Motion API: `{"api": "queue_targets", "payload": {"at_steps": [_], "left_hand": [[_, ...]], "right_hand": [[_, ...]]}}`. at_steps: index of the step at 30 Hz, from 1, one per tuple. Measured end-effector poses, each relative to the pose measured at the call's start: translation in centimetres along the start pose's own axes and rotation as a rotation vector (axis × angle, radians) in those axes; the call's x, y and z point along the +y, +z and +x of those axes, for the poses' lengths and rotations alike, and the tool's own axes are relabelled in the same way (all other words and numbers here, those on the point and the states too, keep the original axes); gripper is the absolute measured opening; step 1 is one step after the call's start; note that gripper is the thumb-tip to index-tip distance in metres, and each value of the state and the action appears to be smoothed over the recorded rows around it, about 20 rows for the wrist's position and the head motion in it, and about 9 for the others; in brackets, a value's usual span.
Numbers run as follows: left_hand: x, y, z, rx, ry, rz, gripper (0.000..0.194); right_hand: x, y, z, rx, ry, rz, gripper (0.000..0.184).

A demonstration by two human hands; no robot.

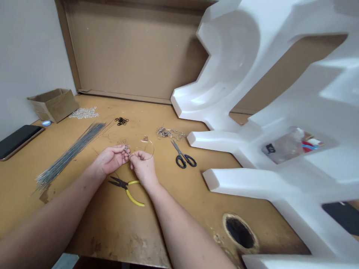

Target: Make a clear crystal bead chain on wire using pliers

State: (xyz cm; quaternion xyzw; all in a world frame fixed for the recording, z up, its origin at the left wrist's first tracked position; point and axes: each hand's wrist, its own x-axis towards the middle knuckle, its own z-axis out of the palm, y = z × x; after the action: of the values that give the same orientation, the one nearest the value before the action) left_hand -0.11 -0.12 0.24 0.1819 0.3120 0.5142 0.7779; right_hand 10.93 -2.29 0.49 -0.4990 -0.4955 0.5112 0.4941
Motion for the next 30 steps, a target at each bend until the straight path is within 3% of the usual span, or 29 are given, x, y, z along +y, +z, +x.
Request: {"api": "queue_targets", "payload": {"at_steps": [30], "left_hand": [[-0.19,0.32,-0.07,0.018,-0.101,-0.024,0.032]], "right_hand": [[0.0,0.01,-0.06,-0.017,-0.01,0.009,0.011]]}}
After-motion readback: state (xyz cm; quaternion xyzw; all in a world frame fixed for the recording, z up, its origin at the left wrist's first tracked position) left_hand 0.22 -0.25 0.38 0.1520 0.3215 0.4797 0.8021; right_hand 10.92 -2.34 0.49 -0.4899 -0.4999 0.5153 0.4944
